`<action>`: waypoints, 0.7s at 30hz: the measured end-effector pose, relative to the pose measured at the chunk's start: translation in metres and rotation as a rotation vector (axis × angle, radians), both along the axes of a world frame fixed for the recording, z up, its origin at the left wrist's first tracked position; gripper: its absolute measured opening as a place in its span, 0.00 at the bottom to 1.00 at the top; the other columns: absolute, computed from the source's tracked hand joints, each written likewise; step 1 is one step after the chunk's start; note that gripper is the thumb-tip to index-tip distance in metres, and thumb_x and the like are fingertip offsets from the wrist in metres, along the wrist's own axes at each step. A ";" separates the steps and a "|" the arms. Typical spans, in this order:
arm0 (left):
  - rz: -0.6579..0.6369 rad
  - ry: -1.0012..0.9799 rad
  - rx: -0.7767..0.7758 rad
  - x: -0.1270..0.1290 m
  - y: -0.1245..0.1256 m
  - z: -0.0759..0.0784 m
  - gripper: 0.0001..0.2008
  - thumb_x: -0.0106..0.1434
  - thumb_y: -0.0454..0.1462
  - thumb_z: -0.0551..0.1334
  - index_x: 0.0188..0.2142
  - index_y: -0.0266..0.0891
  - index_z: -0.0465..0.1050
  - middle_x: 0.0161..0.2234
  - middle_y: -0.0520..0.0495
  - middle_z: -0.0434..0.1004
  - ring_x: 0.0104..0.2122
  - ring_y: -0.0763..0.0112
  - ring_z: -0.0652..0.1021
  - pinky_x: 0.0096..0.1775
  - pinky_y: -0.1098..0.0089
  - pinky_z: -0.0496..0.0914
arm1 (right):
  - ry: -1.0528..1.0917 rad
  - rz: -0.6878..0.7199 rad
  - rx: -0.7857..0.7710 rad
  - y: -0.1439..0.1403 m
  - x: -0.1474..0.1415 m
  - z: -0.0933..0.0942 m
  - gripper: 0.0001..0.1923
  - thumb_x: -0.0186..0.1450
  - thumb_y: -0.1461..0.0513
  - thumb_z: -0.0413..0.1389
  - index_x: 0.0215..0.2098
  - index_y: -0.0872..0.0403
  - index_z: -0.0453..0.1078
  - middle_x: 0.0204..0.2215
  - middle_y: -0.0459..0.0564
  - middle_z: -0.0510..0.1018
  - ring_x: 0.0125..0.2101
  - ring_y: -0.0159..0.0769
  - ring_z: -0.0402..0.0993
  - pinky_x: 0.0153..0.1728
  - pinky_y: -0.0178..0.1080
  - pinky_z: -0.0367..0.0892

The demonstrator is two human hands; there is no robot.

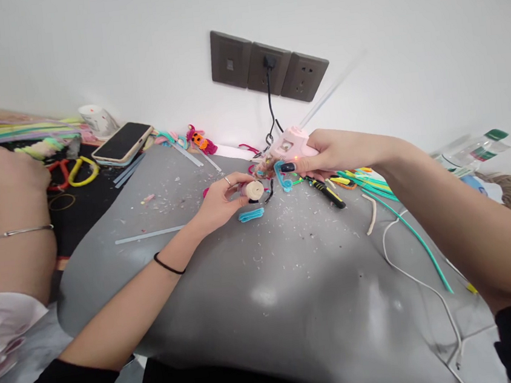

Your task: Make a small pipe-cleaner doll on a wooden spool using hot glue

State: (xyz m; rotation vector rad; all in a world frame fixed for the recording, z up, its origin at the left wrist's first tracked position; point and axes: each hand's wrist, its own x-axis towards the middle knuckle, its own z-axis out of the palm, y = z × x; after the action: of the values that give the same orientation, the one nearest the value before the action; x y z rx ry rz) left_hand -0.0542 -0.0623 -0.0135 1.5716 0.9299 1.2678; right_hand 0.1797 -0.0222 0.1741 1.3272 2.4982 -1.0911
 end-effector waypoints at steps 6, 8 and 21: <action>-0.004 -0.013 0.000 0.000 0.000 -0.002 0.17 0.57 0.42 0.70 0.45 0.40 0.78 0.49 0.42 0.83 0.53 0.57 0.79 0.59 0.54 0.73 | 0.003 0.012 0.005 -0.001 0.000 0.001 0.19 0.68 0.46 0.59 0.31 0.51 0.69 0.23 0.44 0.69 0.23 0.30 0.65 0.23 0.35 0.60; -0.008 -0.012 -0.003 0.000 0.000 -0.002 0.17 0.57 0.42 0.70 0.45 0.40 0.78 0.50 0.43 0.83 0.54 0.57 0.79 0.59 0.54 0.73 | -0.005 0.008 0.004 -0.001 0.000 0.001 0.20 0.68 0.46 0.59 0.29 0.51 0.68 0.22 0.44 0.68 0.22 0.30 0.64 0.22 0.35 0.59; -0.013 -0.015 -0.009 0.000 0.000 -0.001 0.18 0.57 0.44 0.71 0.45 0.40 0.78 0.49 0.43 0.83 0.53 0.57 0.80 0.60 0.53 0.73 | -0.034 0.009 0.017 0.000 0.003 0.001 0.24 0.68 0.44 0.59 0.25 0.51 0.64 0.19 0.43 0.65 0.21 0.29 0.61 0.20 0.35 0.55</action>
State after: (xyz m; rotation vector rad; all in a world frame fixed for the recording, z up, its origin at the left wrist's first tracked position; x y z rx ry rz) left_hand -0.0543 -0.0619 -0.0146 1.5569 0.9133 1.2630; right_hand 0.1824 -0.0219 0.1748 1.3263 2.4924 -1.0385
